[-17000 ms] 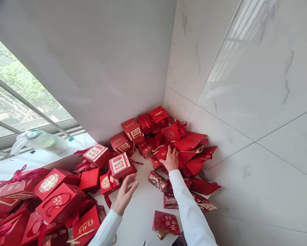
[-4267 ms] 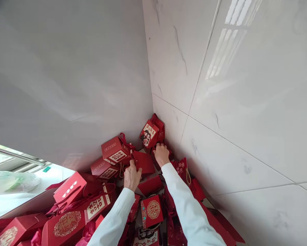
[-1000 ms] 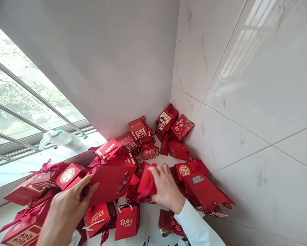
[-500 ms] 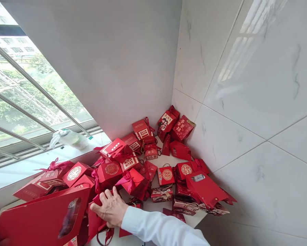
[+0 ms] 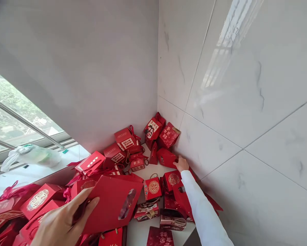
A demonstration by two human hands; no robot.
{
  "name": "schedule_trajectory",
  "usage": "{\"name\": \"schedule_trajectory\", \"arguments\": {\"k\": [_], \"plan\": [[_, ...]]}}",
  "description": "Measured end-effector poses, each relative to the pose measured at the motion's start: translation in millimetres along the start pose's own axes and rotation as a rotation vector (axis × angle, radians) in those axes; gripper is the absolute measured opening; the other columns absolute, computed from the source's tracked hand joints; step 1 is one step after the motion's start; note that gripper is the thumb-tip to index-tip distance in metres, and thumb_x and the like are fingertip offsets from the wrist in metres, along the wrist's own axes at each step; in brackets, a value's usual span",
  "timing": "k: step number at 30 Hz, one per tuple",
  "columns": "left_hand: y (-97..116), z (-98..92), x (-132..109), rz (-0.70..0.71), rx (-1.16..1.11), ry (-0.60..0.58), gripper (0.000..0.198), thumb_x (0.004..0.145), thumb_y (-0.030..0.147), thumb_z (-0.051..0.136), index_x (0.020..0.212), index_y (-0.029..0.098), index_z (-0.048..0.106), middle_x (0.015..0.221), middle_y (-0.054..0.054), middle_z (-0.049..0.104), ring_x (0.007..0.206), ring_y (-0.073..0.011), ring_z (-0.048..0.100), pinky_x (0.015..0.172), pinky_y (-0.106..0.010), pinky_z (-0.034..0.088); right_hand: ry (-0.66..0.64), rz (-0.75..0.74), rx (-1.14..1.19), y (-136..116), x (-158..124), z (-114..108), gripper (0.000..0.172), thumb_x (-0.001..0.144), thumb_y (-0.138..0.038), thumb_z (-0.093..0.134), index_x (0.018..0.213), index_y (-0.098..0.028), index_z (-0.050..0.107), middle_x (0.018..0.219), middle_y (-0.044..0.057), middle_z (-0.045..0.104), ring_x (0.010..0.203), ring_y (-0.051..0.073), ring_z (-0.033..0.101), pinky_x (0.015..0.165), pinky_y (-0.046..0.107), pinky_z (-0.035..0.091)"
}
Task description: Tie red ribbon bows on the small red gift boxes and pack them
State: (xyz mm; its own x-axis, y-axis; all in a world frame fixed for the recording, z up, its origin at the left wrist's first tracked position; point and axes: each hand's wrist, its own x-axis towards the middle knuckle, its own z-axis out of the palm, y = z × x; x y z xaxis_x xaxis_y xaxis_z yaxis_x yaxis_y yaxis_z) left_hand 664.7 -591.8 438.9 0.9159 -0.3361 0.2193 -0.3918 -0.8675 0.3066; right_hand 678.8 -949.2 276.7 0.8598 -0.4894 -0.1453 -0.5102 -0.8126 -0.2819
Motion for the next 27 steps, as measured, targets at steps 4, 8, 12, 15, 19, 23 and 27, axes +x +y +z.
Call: {"name": "schedule_trajectory", "arguments": {"k": [4, 8, 12, 15, 19, 23, 27], "plan": [[16.4, 18.0, 22.0, -0.008, 0.094, -0.109, 0.034, 0.088, 0.038, 0.038, 0.106, 0.024, 0.063, 0.062, -0.001, 0.067, 0.056, -0.0180, 0.063, 0.054, -0.024, 0.043, -0.024, 0.059, -0.070, -2.6, 25.1, 21.9, 0.027, 0.092, -0.033, 0.053, 0.113, -0.015, 0.056, 0.104, 0.006, 0.062, 0.086, 0.017, 0.062, 0.076, 0.036, 0.053], [21.8, 31.8, 30.0, -0.087, 0.203, -0.216, 0.036, 0.088, 0.034, 0.036, 0.111, 0.024, 0.062, 0.070, -0.003, 0.070, 0.067, -0.0223, 0.066, 0.058, -0.028, 0.043, -0.003, -0.027, -0.117, -19.1, 44.1, 19.7, 0.030, 0.093, -0.035, 0.050, 0.114, -0.016, 0.056, 0.103, 0.006, 0.063, 0.088, 0.018, 0.062, 0.080, 0.039, 0.052], [33.8, 42.6, 38.7, -0.093, 0.252, -0.267, 0.035, 0.089, 0.031, 0.035, 0.111, 0.023, 0.062, 0.066, -0.003, 0.068, 0.069, -0.0244, 0.066, 0.057, -0.029, 0.041, -0.016, -0.088, -0.174, -8.9, 59.9, 3.8, 0.031, 0.093, -0.036, 0.051, 0.115, -0.016, 0.056, 0.109, 0.007, 0.061, 0.094, 0.019, 0.061, 0.083, 0.041, 0.050], [41.4, 48.6, 43.7, -0.074, 0.253, -0.287, 0.031, 0.089, 0.029, 0.036, 0.106, 0.022, 0.062, 0.064, -0.003, 0.067, 0.066, -0.0231, 0.065, 0.056, -0.028, 0.039, -0.048, -0.090, -0.220, 12.4, 63.6, -0.1, 0.028, 0.092, -0.035, 0.053, 0.111, -0.015, 0.058, 0.107, 0.006, 0.062, 0.093, 0.019, 0.062, 0.082, 0.040, 0.051], [51.7, 57.1, 51.1, -0.091, 0.230, -0.339, 0.024, 0.089, 0.026, 0.039, 0.097, 0.022, 0.061, 0.064, -0.002, 0.067, 0.067, -0.0228, 0.066, 0.056, -0.028, 0.037, -0.060, -0.050, -0.263, 35.7, 61.6, 8.2, 0.026, 0.092, -0.032, 0.054, 0.109, -0.014, 0.058, 0.103, 0.006, 0.063, 0.087, 0.017, 0.062, 0.078, 0.037, 0.052], [79.5, 78.1, 73.2, -0.085, 0.190, -0.311, 0.022, 0.090, 0.025, 0.039, 0.100, 0.021, 0.058, 0.064, -0.002, 0.067, 0.065, -0.0223, 0.066, 0.058, -0.028, 0.038, -0.033, 0.000, -0.260, 36.2, 66.7, 18.9, 0.026, 0.092, -0.032, 0.054, 0.109, -0.014, 0.058, 0.102, 0.006, 0.063, 0.087, 0.017, 0.062, 0.077, 0.037, 0.053], [126.1, 118.2, 109.7, -0.059, 0.164, -0.303, 0.016, 0.088, 0.021, 0.042, 0.093, 0.017, 0.056, 0.073, -0.008, 0.069, 0.072, -0.0240, 0.068, 0.057, -0.027, 0.040, 0.013, 0.025, -0.199, 24.1, 68.1, 15.0, 0.026, 0.092, -0.029, 0.053, 0.113, -0.013, 0.055, 0.103, 0.007, 0.062, 0.087, 0.018, 0.062, 0.076, 0.036, 0.052]]}}
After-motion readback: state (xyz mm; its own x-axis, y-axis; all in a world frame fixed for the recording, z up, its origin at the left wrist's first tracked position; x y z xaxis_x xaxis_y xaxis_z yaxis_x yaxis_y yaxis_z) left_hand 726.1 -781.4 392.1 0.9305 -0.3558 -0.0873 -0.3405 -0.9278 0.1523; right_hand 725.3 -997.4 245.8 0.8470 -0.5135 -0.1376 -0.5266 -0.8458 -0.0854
